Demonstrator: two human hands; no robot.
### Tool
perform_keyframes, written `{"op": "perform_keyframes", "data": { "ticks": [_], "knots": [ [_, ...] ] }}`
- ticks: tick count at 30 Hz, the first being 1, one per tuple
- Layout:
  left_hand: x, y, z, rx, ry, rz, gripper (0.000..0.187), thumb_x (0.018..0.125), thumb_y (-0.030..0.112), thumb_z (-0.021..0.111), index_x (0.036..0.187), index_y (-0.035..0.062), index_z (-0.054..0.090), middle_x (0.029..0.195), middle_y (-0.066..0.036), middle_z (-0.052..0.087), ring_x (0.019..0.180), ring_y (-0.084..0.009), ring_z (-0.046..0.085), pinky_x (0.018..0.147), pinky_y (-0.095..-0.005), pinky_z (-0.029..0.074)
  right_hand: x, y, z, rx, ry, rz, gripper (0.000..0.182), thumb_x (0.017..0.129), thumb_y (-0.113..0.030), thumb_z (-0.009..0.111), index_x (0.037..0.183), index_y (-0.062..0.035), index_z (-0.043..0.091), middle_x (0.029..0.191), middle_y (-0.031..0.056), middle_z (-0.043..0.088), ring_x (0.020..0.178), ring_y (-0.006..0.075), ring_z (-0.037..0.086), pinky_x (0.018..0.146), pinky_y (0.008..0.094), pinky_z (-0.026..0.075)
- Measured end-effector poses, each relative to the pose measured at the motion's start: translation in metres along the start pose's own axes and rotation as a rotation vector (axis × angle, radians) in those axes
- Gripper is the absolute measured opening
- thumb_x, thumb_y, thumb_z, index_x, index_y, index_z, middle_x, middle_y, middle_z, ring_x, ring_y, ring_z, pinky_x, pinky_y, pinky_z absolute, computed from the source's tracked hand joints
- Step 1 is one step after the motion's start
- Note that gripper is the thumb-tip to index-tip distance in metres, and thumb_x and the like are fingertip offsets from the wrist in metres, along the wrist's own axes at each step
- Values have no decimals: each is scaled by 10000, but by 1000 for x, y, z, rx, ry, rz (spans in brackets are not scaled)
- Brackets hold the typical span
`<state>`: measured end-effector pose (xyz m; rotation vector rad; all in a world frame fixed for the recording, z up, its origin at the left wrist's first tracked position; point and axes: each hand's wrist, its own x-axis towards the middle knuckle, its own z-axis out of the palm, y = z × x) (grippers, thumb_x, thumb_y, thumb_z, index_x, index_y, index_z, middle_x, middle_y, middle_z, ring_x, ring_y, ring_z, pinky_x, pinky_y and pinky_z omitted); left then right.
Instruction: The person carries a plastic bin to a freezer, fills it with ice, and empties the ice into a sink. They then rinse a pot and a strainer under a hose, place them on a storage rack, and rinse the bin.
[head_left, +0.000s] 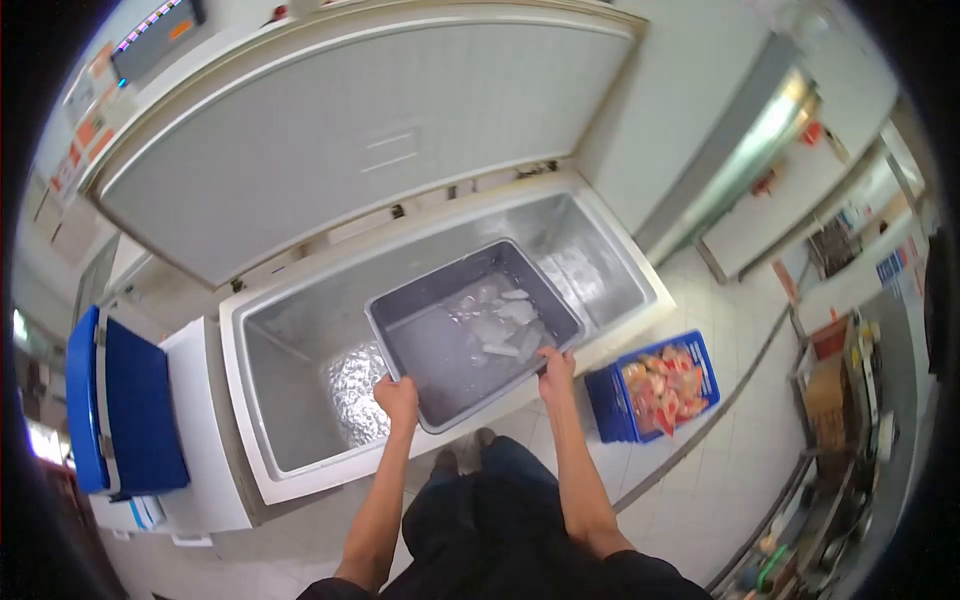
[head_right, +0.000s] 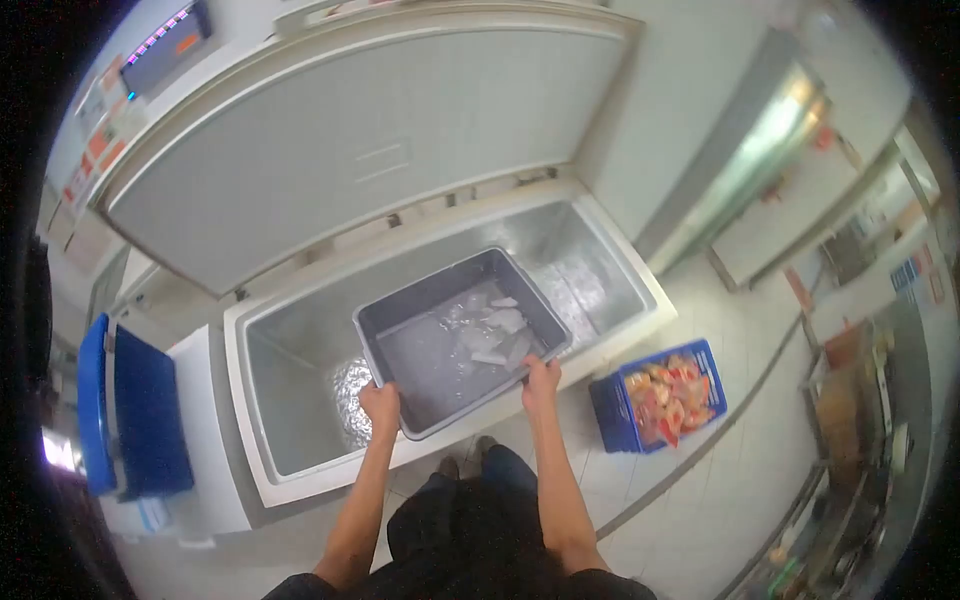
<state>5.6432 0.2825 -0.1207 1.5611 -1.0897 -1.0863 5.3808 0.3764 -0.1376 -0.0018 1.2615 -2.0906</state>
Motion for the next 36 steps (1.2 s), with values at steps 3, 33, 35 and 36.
{"op": "perform_keyframes", "data": {
  "ticks": [3, 33, 35, 36],
  "knots": [
    [-14, -7, 9, 21, -43, 49, 50, 625, 3, 525, 617, -34, 558, 508, -46, 517, 448, -115, 441, 420, -318, 349, -20, -9, -24, 55, 84, -31, 352, 664, 91, 578, 997, -20, 549, 884, 60, 592, 765, 184, 553, 652, 331, 460],
    [-46, -94, 67, 39, -259, -192, 165, 609, -17, 528, 766, -37, 577, 666, -35, 529, 549, -143, 465, 507, -295, 357, 125, -85, -115, -1315, 24, -230, 538, 678, -492, 739, 933, -26, 659, 841, 174, 670, 835, 333, 640, 752, 378, 500],
    [-33, -93, 65, 206, -309, -169, 185, 616, 15, 538, 787, -43, 579, 670, -39, 525, 564, -131, 447, 520, -286, 358, 122, -94, -101, -1350, -18, 23, 561, 676, -512, 730, 927, -16, 659, 898, 186, 667, 856, 335, 638, 761, 384, 496],
    [-37, -74, 66, 220, -283, -198, 162, 619, 47, 546, 756, -38, 547, 680, -47, 514, 598, -154, 461, 545, -313, 379, 124, -89, -101, -1377, -66, -48, 551, 689, -516, 719, 902, -12, 655, 888, 190, 658, 848, 347, 631, 749, 395, 491]
  ]
}}
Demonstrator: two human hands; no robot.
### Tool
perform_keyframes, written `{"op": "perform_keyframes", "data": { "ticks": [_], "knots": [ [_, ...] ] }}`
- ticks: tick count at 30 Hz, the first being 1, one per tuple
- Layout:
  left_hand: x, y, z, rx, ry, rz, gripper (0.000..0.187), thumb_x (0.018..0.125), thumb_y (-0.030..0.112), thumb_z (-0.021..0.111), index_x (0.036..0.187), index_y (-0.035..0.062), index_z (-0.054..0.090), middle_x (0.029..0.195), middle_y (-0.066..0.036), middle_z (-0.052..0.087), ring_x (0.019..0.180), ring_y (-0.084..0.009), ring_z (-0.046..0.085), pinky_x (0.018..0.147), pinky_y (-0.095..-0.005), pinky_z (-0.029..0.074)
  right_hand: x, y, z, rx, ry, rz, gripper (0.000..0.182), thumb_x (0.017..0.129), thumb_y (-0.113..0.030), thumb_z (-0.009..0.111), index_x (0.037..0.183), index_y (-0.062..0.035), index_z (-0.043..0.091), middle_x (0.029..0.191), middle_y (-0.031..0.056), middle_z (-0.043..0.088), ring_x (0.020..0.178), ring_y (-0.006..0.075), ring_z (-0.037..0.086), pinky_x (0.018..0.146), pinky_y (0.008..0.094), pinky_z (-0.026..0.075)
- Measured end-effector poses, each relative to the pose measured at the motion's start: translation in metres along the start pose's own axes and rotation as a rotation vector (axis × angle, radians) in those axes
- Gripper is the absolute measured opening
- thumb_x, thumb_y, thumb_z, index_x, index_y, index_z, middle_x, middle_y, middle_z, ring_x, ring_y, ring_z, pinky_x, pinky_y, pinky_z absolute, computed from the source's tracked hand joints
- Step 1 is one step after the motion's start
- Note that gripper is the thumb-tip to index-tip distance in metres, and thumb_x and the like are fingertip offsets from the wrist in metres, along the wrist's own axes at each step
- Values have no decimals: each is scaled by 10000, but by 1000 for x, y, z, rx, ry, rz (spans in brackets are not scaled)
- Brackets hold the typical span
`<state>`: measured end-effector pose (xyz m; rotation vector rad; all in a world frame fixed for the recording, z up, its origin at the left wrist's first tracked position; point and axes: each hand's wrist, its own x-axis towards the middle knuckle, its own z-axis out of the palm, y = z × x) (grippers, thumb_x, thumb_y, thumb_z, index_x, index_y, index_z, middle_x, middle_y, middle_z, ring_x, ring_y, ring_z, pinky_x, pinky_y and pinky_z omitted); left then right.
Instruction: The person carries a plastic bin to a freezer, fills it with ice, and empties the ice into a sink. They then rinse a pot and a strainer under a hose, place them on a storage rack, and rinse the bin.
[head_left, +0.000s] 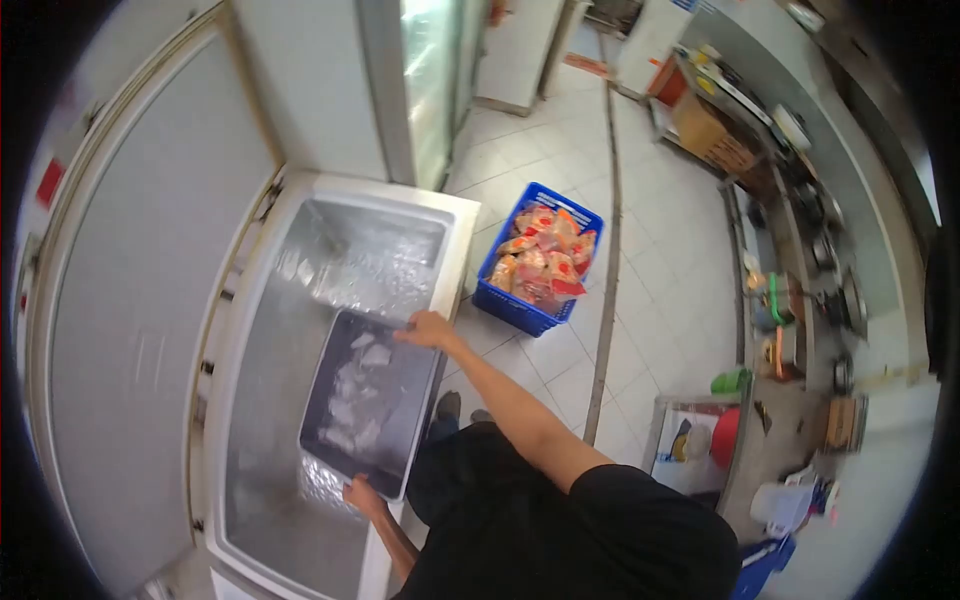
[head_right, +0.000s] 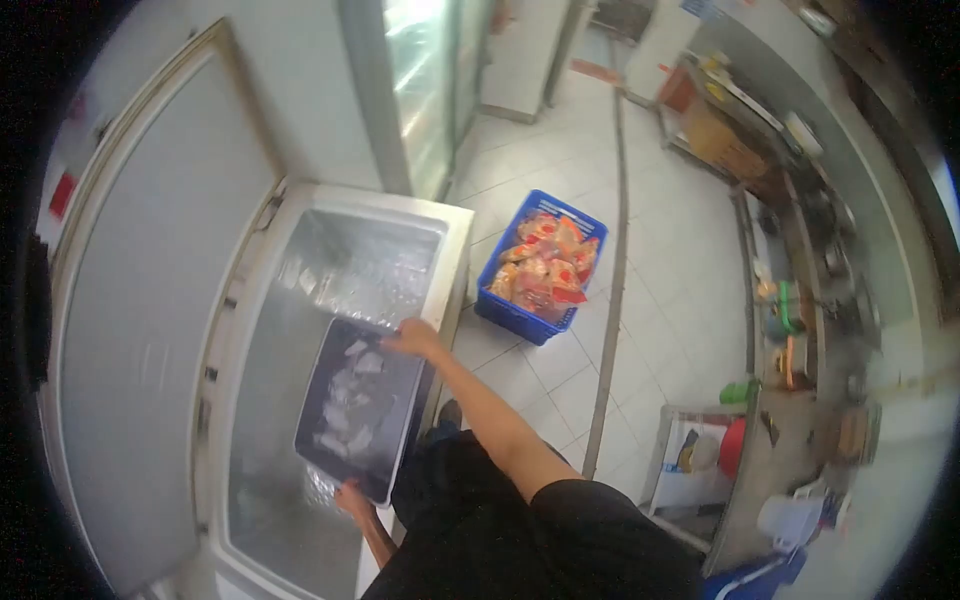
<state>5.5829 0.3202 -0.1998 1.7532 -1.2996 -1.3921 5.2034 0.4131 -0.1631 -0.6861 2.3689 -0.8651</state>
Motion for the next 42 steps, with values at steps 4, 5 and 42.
{"op": "perform_keyframes", "data": {
  "ticks": [4, 5, 42],
  "knots": [
    [40, -13, -11, 81, 13, 100, 212, 593, 58, 569, 769, -60, 555, 737, -104, 547, 651, -225, 507, 605, -376, 434, 1, 20, 31, 38, 142, -241, 469, 751, -457, 695, 836, -5, 609, 797, 201, 614, 780, 386, 596, 687, 442, 464],
    [55, -14, -15, 89, 2, 72, 202, 589, 60, 572, 753, -56, 550, 726, -105, 542, 642, -227, 504, 596, -377, 431, -3, 22, 34, 69, 161, -270, 447, 762, -431, 695, 834, -3, 589, 776, 199, 605, 761, 392, 587, 675, 448, 458],
    [89, 231, 100, 79, -340, 333, 75, 621, 5, 595, 681, -26, 628, 606, 5, 565, 536, -87, 446, 509, -272, 339, -39, -38, -133, 273, 502, 27, 247, 774, -183, 731, 778, -11, 554, 680, -18, 454, 638, 85, 388, 555, 262, 315]
  ]
}}
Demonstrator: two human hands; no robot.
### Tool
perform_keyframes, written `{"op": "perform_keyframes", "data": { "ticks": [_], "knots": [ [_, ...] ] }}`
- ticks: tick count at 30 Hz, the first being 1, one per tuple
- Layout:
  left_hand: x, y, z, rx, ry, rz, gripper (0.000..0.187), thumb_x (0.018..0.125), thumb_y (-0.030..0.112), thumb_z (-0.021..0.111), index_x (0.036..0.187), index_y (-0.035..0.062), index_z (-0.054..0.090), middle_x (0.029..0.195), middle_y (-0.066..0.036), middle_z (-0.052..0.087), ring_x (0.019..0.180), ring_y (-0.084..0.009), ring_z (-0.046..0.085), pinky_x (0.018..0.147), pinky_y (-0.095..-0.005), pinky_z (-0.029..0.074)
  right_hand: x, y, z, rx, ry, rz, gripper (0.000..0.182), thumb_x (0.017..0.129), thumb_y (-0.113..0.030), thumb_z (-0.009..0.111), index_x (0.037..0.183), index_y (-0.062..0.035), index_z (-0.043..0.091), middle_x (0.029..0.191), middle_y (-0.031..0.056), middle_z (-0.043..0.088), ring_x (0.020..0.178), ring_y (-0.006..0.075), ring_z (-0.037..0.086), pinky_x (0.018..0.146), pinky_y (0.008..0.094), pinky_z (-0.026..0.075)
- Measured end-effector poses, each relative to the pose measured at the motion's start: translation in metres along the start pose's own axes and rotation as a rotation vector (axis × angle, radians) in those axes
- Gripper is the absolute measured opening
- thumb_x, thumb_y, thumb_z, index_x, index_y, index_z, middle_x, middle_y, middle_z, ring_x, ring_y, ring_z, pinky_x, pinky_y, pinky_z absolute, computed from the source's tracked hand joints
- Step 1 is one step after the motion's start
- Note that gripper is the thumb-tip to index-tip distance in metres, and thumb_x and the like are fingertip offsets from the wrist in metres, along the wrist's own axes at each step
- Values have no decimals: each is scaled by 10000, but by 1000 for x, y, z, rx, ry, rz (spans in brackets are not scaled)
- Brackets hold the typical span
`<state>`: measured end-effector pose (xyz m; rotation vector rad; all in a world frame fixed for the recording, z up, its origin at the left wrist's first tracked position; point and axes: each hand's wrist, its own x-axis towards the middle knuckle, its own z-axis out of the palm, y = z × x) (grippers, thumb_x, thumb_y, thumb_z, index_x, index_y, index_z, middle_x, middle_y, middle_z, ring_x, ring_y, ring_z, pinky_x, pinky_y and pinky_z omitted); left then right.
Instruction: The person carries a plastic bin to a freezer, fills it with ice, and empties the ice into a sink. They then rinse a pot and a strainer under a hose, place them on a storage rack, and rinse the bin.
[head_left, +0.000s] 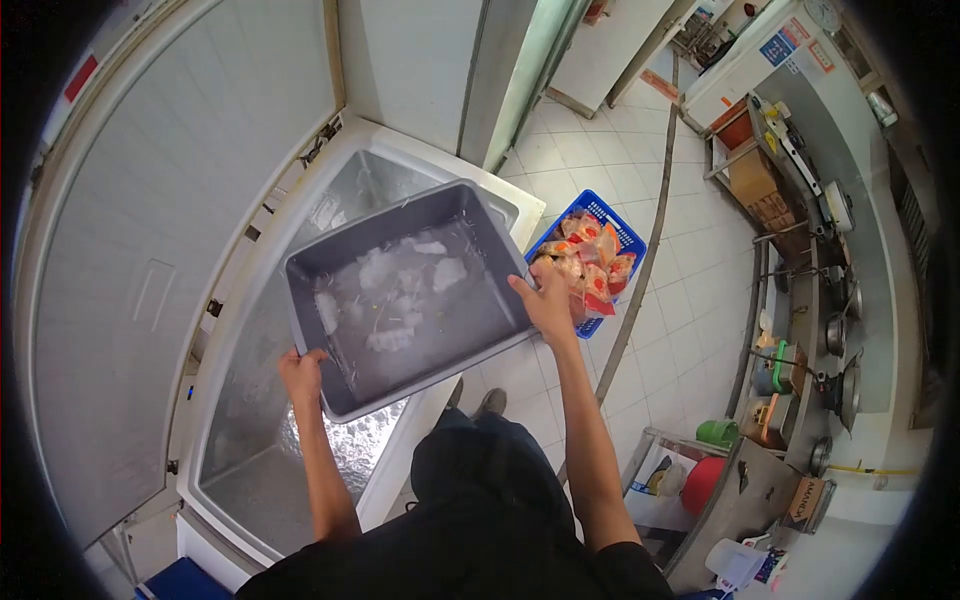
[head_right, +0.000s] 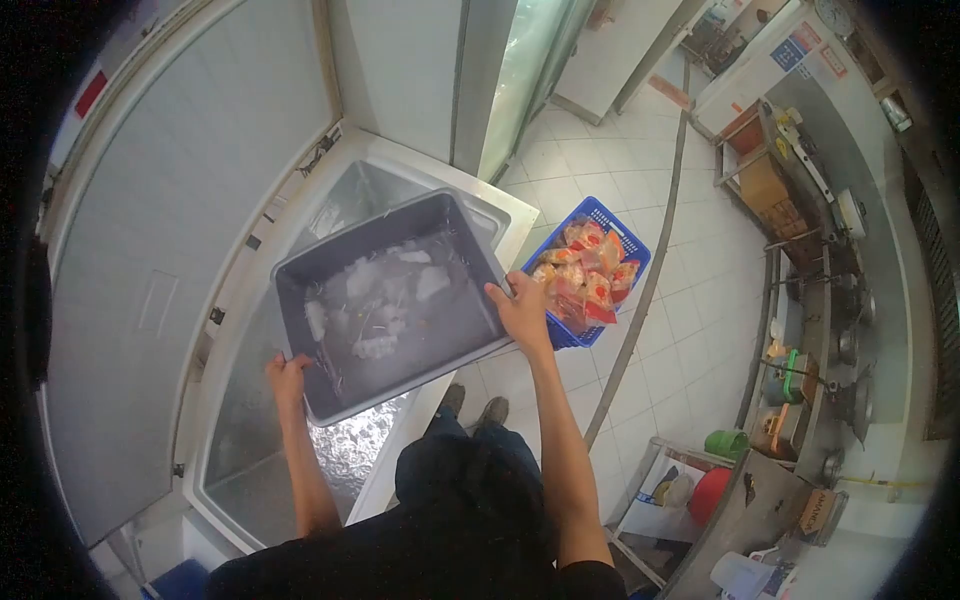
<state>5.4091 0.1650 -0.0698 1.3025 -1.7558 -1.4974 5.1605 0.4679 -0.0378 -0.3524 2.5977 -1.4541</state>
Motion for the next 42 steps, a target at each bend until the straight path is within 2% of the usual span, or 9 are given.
{"op": "perform_keyframes", "data": {
  "ticks": [7, 9, 12, 16, 18, 27, 31, 35, 42],
  "knots": [
    [-9, -32, 4, 228, 1, 34, 106, 612, 16, 596, 683, -63, 594, 657, -16, 589, 575, -135, 477, 552, -293, 393, -18, 66, 6, 201, 84, 48, 299, 746, -185, 746, 756, 22, 531, 627, 22, 447, 607, 112, 394, 540, 288, 335],
    [-36, -18, 28, 313, 206, 218, 123, 601, 30, 601, 680, -63, 578, 667, -19, 589, 601, -158, 497, 577, -310, 406, -23, 81, -12, 221, 33, 99, 306, 738, -195, 755, 781, 24, 546, 669, 51, 507, 639, 119, 443, 572, 292, 377],
    [-58, 20, 45, 209, -93, -20, 191, 606, 64, 604, 738, -59, 542, 839, -126, 581, 765, -250, 526, 745, -344, 415, -23, 77, -46, 86, 43, 120, 303, 742, -198, 747, 805, 30, 558, 706, 85, 548, 667, 137, 492, 606, 305, 411],
    [-74, 10, 81, 165, -188, -28, 182, 605, 60, 598, 726, -59, 532, 893, -138, 576, 786, -254, 526, 761, -346, 421, -20, 93, -88, 78, 53, 171, 284, 750, -191, 727, 832, 40, 582, 719, 114, 581, 684, 180, 548, 639, 322, 438],
    [-97, 18, 113, 59, -117, -15, 132, 608, 23, 565, 716, -50, 586, 702, -36, 586, 667, -165, 512, 649, -287, 409, -14, 102, -118, 131, 42, 164, 276, 748, -190, 726, 841, 35, 595, 723, 118, 590, 701, 184, 566, 646, 326, 444],
    [-162, -8, 262, 164, 2, 23, 106, 584, 10, 581, 644, -45, 513, 672, -56, 538, 617, -182, 482, 599, -327, 399, 59, 196, -255, 50, 131, -30, 312, 730, -255, 736, 777, 3, 567, 732, 166, 593, 717, 302, 592, 643, 408, 433],
    [-210, 14, 329, 277, -87, 74, 113, 574, 7, 581, 640, -49, 507, 664, -61, 539, 610, -191, 483, 581, -344, 406, 96, 215, -321, -12, 102, -28, 330, 753, -245, 730, 846, 36, 583, 786, 139, 597, 740, 216, 569, 669, 360, 436],
    [-240, 25, 394, 90, 52, 92, 70, 577, -1, 559, 603, -39, 506, 573, -33, 503, 520, -150, 443, 486, -331, 359, 141, 255, -356, 96, 114, -87, 317, 746, -245, 735, 786, 22, 568, 705, 124, 559, 681, 238, 551, 635, 367, 424],
    [-240, 57, 523, 387, 90, 205, 77, 607, 26, 562, 569, -28, 524, 519, 4, 462, 491, -110, 420, 467, -314, 331, 236, 322, -427, 132, 46, -108, 318, 748, -233, 736, 760, 14, 537, 663, 124, 506, 619, 207, 492, 575, 354, 384]
  ]
}}
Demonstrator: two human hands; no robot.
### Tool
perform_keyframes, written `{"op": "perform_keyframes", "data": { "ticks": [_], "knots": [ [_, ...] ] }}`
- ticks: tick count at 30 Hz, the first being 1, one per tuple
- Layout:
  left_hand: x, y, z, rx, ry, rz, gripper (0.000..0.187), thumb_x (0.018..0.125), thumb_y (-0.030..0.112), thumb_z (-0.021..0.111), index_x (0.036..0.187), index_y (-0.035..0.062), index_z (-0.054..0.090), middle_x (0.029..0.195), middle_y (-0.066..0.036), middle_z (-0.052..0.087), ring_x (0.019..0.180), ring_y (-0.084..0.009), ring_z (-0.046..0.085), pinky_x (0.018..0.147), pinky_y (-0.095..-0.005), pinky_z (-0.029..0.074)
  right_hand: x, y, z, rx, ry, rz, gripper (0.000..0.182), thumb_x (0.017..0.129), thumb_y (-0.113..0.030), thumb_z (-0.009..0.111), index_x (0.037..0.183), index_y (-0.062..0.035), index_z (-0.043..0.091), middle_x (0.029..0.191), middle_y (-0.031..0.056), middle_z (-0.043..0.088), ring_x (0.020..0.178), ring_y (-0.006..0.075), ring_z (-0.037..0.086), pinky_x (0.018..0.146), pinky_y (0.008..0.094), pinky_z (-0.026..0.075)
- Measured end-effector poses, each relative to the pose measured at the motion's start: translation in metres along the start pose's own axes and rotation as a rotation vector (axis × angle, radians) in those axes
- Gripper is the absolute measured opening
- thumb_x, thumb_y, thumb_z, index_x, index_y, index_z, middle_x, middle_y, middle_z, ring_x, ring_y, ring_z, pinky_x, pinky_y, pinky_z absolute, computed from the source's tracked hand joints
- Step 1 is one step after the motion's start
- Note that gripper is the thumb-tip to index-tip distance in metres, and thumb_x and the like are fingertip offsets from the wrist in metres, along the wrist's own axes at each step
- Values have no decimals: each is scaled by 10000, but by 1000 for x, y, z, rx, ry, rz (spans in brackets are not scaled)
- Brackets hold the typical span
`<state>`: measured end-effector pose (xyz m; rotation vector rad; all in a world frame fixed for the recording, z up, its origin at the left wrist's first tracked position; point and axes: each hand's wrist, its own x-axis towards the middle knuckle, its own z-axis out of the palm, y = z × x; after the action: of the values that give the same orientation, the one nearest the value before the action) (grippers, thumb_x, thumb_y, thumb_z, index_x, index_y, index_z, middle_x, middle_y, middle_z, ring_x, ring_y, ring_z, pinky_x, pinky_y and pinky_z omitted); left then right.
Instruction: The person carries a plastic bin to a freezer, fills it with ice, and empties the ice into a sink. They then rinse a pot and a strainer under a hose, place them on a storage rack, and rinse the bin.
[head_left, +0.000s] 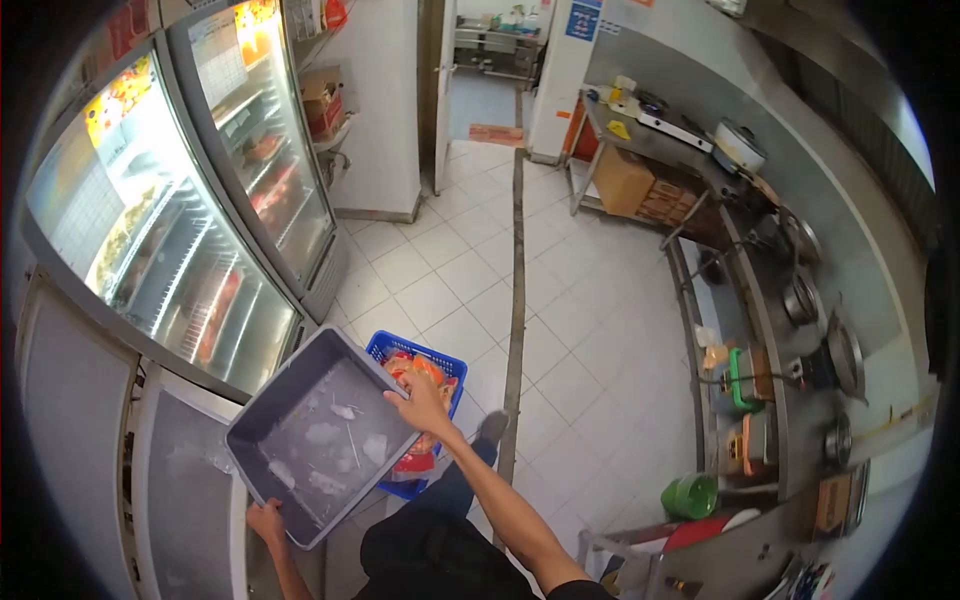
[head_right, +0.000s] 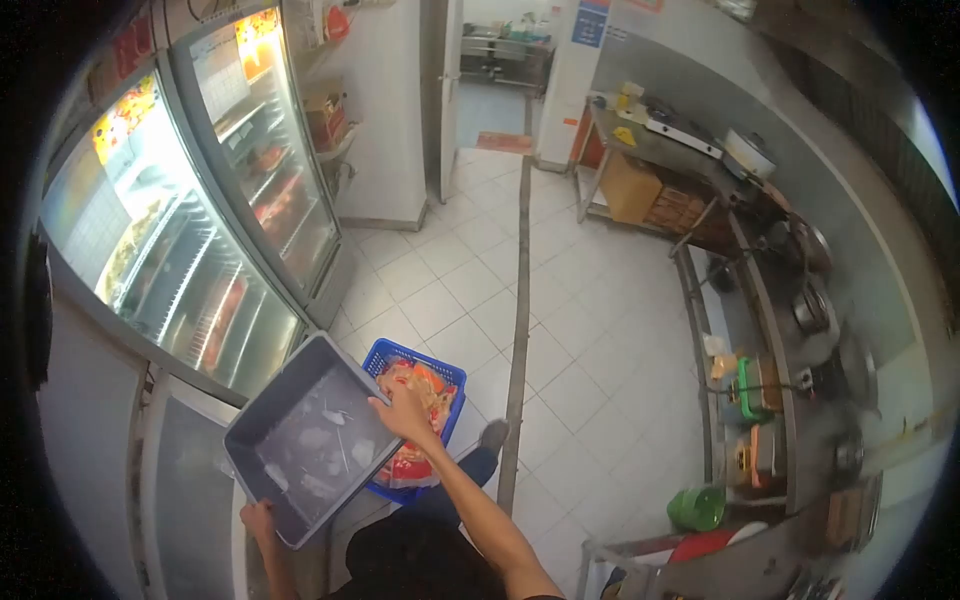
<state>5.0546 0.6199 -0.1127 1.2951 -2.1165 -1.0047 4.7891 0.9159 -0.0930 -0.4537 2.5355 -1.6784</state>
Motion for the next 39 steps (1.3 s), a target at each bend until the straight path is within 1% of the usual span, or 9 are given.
{"op": "perform_keyframes", "data": {
  "ticks": [5, 7, 8, 13, 22, 27, 29, 30, 39],
  "knots": [
    [-7, 58, 98, -12, -5, -10, 83, 614, 49, 585, 621, -33, 576, 537, 3, 491, 489, -109, 445, 462, -298, 346, 98, 42, -59, 106, 16, -77, 303, 747, -187, 739, 751, 0, 500, 645, 103, 475, 566, 209, 444, 529, 339, 360],
    [-20, 103, 133, 66, 73, -253, 114, 619, 76, 594, 645, -34, 585, 548, -2, 504, 487, -110, 455, 460, -295, 353, 136, 55, -78, 151, 39, -102, 299, 751, -170, 740, 762, -4, 491, 617, 89, 450, 547, 215, 400, 522, 338, 358],
    [-12, 68, 151, 27, 78, -215, 149, 621, 102, 596, 665, -40, 592, 550, -17, 506, 497, -117, 466, 466, -301, 364, 157, 59, -92, 148, -27, -65, 301, 756, -174, 739, 770, -5, 492, 602, 80, 428, 540, 203, 376, 515, 332, 349],
    [-15, 163, 242, -55, 158, -232, 147, 617, 101, 588, 651, -41, 593, 544, -23, 504, 503, -128, 477, 476, -301, 378, 284, 98, -150, 238, -241, 51, 283, 799, -185, 720, 792, -11, 497, 586, 45, 361, 552, 103, 318, 491, 293, 299],
    [61, 355, 502, -95, 272, -289, 123, 613, 80, 570, 611, -42, 588, 552, -35, 527, 506, -135, 493, 486, -304, 394, 597, 201, -255, 303, -358, -6, 258, 819, -177, 703, 802, 3, 518, 593, 24, 408, 569, 88, 345, 506, 286, 313],
    [103, 530, 669, -500, 257, -308, 124, 631, 73, 557, 645, -49, 578, 571, -30, 532, 520, -140, 494, 499, -312, 401, 796, 236, -342, 216, -448, -74, 260, 803, -188, 713, 829, 6, 542, 630, 47, 501, 596, 104, 418, 550, 291, 375],
    [121, 623, 731, -433, 330, -229, 158, 651, 84, 556, 699, -63, 590, 596, -32, 550, 533, -146, 499, 513, -314, 408, 877, 260, -373, 136, -365, -111, 316, 790, -245, 712, 881, 15, 556, 751, 148, 581, 686, 239, 560, 639, 346, 446],
    [150, 583, 758, -142, 264, -315, 175, 658, 82, 555, 726, -75, 593, 616, -36, 565, 541, -149, 499, 520, -315, 408, 918, 275, -391, 147, -384, -74, 325, 791, -259, 713, 893, 12, 564, 774, 142, 585, 709, 235, 559, 654, 348, 448],
    [297, 892, 1099, -531, 33, -378, 78, 668, 29, 578, 680, -46, 595, 606, -16, 552, 526, -93, 450, 495, -266, 362, 1277, 366, -602, 82, -243, 31, 164, 820, -109, 694, 880, 4, 593, 786, 10, 606, 762, 86, 535, 691, 250, 428]
  ]
}}
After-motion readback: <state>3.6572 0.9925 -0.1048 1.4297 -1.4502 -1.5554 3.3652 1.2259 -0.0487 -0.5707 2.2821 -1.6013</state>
